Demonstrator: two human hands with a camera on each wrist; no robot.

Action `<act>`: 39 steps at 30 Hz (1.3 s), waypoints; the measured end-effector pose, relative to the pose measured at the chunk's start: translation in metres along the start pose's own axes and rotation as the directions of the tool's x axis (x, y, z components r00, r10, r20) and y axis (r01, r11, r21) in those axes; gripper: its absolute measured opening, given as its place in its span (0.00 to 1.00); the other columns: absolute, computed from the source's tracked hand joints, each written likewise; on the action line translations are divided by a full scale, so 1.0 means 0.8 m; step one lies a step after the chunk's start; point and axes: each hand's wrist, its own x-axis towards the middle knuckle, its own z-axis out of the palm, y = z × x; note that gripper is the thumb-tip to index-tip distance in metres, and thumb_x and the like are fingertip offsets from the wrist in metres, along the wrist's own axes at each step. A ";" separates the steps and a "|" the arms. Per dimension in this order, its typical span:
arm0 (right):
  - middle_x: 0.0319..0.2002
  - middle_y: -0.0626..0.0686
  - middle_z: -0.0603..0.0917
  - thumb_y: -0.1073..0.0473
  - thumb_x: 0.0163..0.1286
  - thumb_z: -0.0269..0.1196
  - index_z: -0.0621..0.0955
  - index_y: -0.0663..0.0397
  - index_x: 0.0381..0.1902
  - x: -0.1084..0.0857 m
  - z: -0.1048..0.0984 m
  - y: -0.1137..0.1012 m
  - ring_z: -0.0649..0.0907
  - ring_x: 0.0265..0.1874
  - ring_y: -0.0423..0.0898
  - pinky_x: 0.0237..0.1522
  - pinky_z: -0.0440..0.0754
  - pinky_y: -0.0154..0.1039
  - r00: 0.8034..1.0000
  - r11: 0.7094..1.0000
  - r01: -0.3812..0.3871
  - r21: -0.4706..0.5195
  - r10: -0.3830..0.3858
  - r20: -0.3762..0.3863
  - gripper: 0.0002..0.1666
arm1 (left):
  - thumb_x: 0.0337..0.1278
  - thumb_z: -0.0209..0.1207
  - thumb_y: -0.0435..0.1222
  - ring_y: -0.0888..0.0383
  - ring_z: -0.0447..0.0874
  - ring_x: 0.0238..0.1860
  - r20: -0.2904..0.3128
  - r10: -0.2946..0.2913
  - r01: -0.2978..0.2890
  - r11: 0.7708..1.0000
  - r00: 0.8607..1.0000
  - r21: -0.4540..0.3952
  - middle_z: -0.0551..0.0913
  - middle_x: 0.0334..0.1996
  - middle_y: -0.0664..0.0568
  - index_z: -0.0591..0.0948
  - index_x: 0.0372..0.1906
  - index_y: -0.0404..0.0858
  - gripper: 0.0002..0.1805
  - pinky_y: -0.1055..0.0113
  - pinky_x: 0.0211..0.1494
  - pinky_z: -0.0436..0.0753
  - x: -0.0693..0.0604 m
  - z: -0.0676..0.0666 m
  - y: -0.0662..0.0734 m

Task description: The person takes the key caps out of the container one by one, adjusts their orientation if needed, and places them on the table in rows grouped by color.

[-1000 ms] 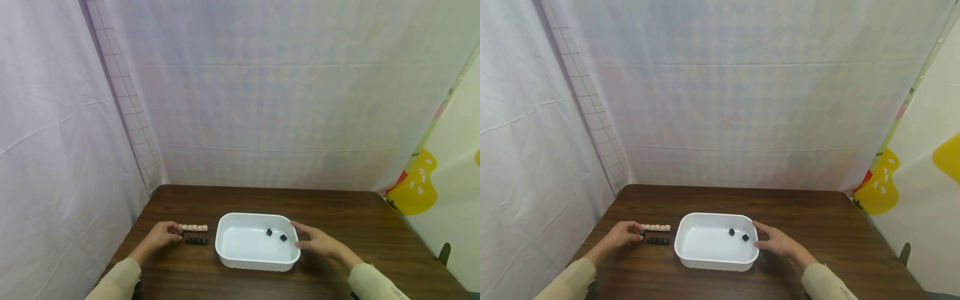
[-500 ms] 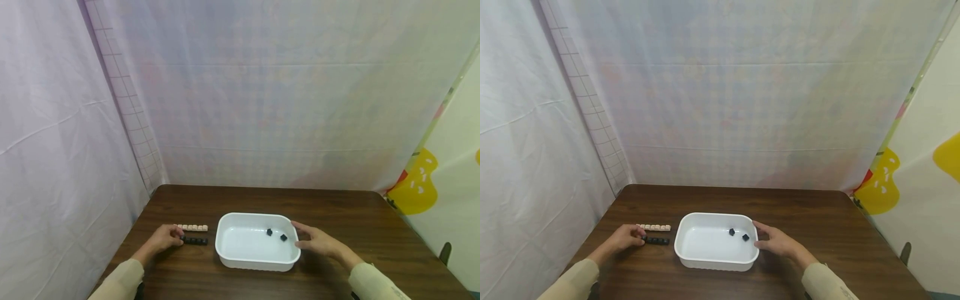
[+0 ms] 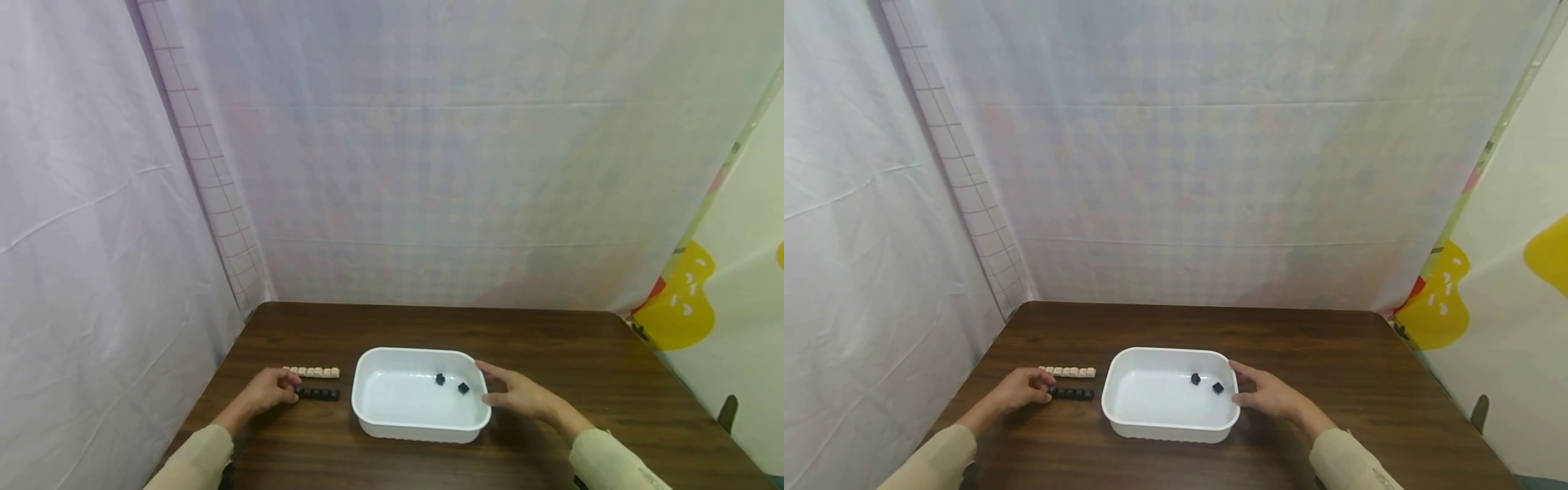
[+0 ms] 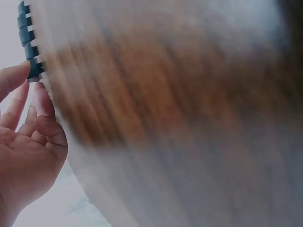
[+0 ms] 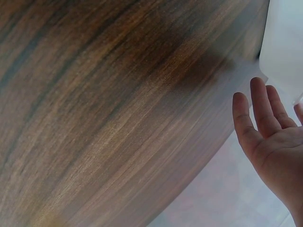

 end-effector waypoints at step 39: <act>0.57 0.68 0.77 0.56 0.64 0.68 0.63 0.61 0.74 0.001 -0.001 0.001 0.76 0.57 0.66 0.55 0.72 0.68 1.000 1.000 0.011 0.002 -0.011 0.003 0.45 | 0.52 0.70 0.35 0.63 0.76 0.30 0.217 0.204 -0.246 0.951 0.955 0.189 0.81 0.29 0.54 0.84 0.48 0.34 0.17 0.70 0.37 0.76 0.112 0.221 0.192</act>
